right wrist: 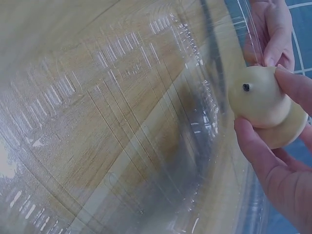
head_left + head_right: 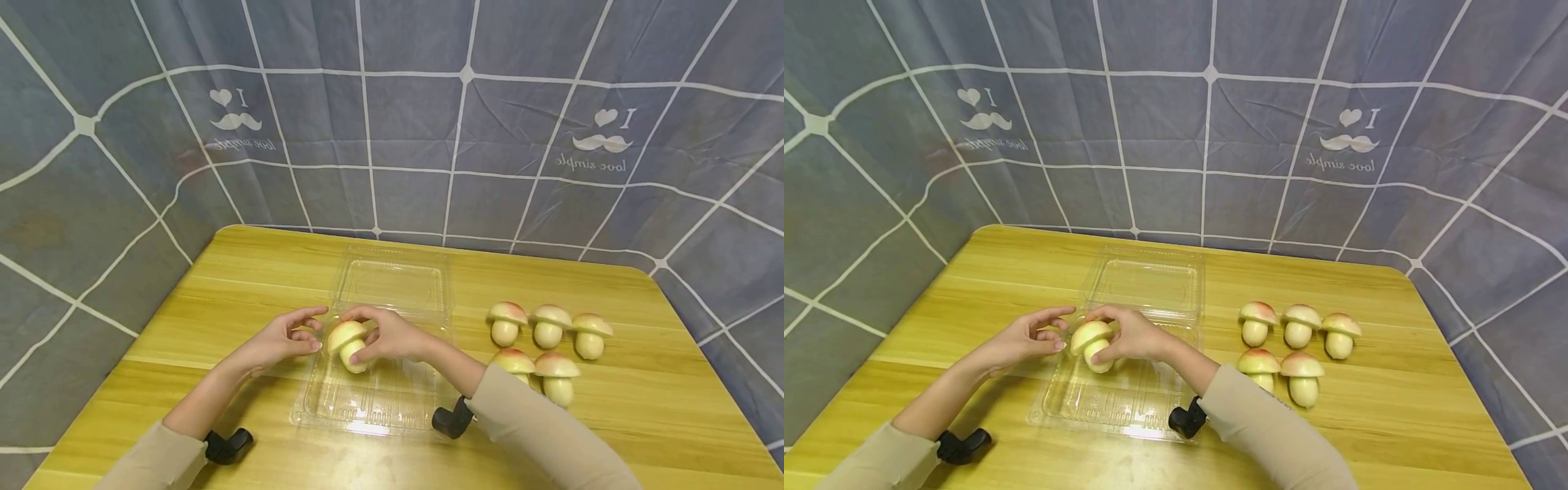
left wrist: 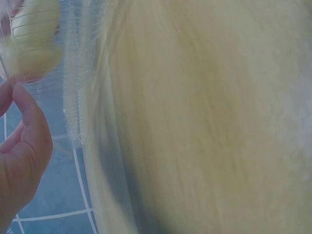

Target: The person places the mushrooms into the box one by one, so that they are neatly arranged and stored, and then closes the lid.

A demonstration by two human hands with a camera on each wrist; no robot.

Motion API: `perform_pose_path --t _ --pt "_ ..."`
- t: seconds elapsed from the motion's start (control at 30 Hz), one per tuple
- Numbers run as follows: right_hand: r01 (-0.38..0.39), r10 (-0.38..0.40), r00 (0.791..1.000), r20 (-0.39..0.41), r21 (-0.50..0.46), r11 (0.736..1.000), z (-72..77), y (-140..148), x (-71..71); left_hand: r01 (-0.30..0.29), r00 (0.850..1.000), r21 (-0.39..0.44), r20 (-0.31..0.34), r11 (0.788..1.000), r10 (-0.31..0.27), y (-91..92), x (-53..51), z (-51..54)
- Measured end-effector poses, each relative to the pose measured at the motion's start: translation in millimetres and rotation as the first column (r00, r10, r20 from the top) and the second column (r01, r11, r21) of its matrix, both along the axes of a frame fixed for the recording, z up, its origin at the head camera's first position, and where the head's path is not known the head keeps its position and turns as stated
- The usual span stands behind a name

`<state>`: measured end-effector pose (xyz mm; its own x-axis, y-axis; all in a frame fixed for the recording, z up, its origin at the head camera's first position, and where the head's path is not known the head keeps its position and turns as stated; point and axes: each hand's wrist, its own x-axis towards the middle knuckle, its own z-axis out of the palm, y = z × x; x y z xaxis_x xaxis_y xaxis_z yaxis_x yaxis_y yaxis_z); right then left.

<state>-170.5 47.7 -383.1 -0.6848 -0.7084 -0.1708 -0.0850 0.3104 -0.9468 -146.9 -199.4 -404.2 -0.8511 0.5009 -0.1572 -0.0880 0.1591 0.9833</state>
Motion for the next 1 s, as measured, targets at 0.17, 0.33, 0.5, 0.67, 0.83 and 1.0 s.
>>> perform_pose_path --t 0.17,0.33,0.5,0.67,0.83,1.0 --pt "-0.005 0.005 1.000 -0.016 0.006 1.000 0.1 -1.7 -0.1 -0.004 1.000 0.000 0.002 1.000 0.004 -0.2 -0.1 0.4" --pt "-0.038 0.038 0.999 -0.027 0.010 0.999 -0.8 -2.9 -0.1 -0.009 1.000 0.003 0.009 1.000 0.009 -0.1 -0.2 0.8" --pt "-0.078 0.080 0.995 -0.062 0.033 0.996 -3.0 -4.0 -0.1 -0.003 1.000 -0.002 0.010 1.000 0.003 -0.3 -0.6 0.8" --pt "-0.112 0.117 0.988 -0.101 0.059 0.992 -5.7 -5.3 -1.1 0.000 1.000 -0.004 0.011 1.000 0.001 -0.7 -0.9 0.3" --pt "-0.135 0.145 0.981 -0.132 0.079 0.988 -8.1 -6.1 -2.5 -0.007 1.000 -0.010 0.014 1.000 0.007 -0.3 -1.3 0.3" --pt "-0.163 0.173 0.974 -0.146 0.077 0.984 -10.3 -7.3 -4.0 -0.009 1.000 -0.015 0.012 1.000 0.009 -0.5 -1.1 0.2"
